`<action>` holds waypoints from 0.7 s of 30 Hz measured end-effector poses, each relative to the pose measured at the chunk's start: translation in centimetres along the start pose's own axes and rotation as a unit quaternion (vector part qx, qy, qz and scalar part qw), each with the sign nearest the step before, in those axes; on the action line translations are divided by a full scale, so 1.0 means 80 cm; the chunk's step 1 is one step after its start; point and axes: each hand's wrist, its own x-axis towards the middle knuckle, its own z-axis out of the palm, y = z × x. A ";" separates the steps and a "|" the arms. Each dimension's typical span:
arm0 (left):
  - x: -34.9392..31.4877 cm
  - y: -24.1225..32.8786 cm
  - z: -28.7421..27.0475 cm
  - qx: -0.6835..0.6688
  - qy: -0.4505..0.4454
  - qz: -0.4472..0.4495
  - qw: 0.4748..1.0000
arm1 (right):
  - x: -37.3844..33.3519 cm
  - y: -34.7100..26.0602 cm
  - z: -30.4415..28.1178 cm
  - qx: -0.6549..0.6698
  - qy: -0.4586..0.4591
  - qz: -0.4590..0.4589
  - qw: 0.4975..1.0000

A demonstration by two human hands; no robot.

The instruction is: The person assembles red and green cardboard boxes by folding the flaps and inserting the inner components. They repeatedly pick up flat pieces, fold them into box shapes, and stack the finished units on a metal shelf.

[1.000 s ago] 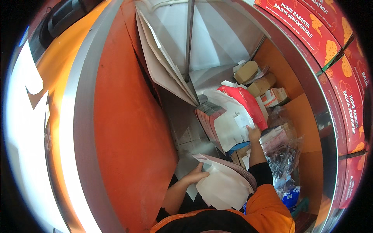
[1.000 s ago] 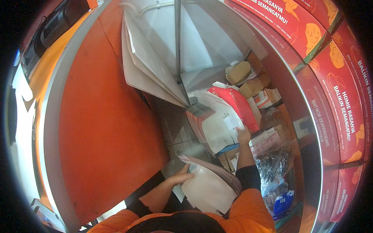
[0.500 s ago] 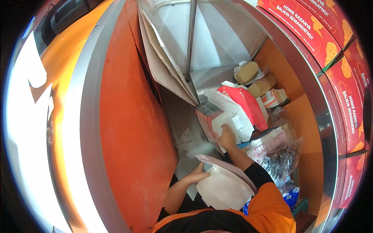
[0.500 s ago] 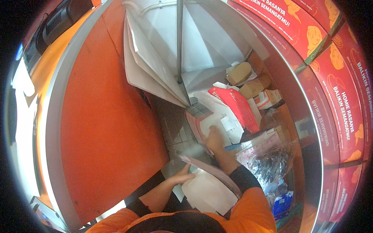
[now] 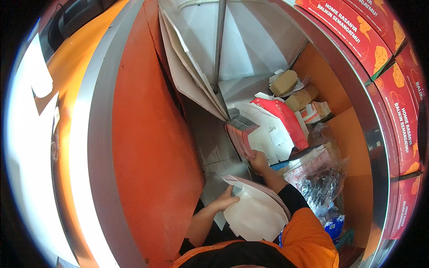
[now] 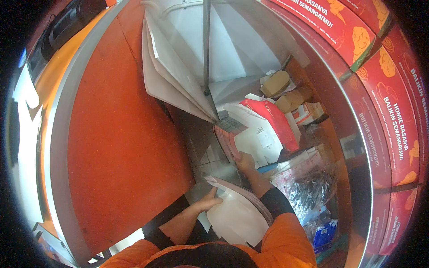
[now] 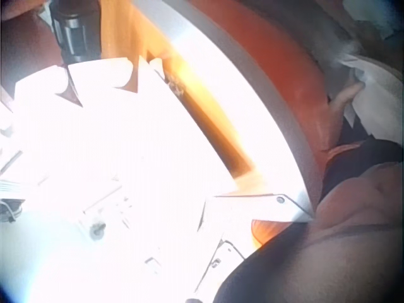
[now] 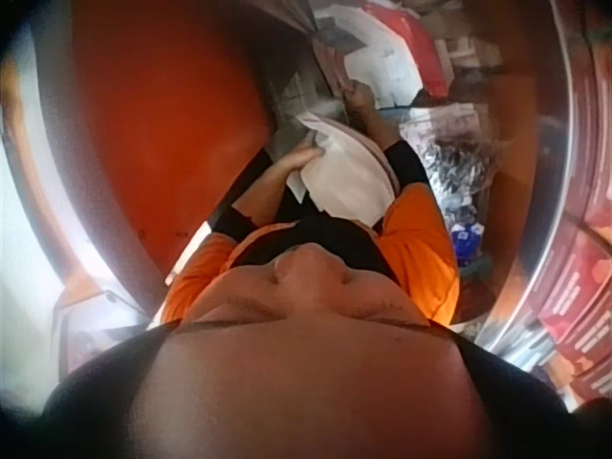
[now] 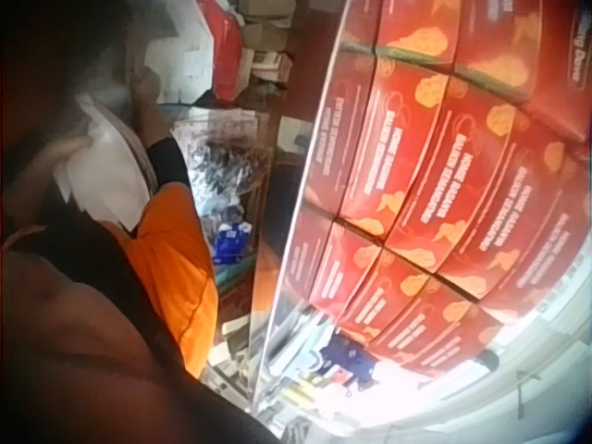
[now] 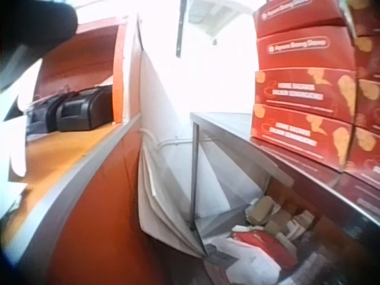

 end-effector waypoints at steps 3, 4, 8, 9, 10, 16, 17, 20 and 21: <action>0.008 -0.015 -0.001 0.003 0.007 0.017 1.000 | 0.002 0.004 -0.003 0.047 -0.024 0.053 0.997; 0.008 -0.016 -0.001 -0.002 0.009 0.024 1.000 | 0.002 0.002 -0.007 0.059 -0.036 0.077 0.995; 0.009 -0.016 -0.004 -0.002 0.010 0.005 1.000 | -0.001 -0.009 -0.022 0.084 -0.041 0.099 0.991; 0.009 -0.015 -0.004 0.003 0.012 -0.001 1.000 | 0.000 -0.011 -0.025 0.093 -0.043 0.096 0.990; 0.009 -0.016 -0.004 0.007 0.013 -0.007 1.000 | -0.001 -0.013 -0.028 0.102 -0.046 0.094 0.989; 0.023 -0.037 0.002 0.009 0.035 0.034 0.999 | 0.000 -0.030 -0.038 -0.082 0.023 0.014 0.996; 0.024 -0.038 0.001 0.015 0.035 0.031 0.999 | 0.001 -0.034 -0.041 -0.083 0.020 0.011 0.996; 0.026 -0.040 0.000 0.024 0.038 0.028 0.999 | 0.001 -0.040 -0.050 -0.080 0.018 0.002 0.997; 0.026 -0.040 0.001 0.020 0.040 0.032 0.998 | 0.002 -0.037 -0.052 -0.077 0.021 -0.003 0.997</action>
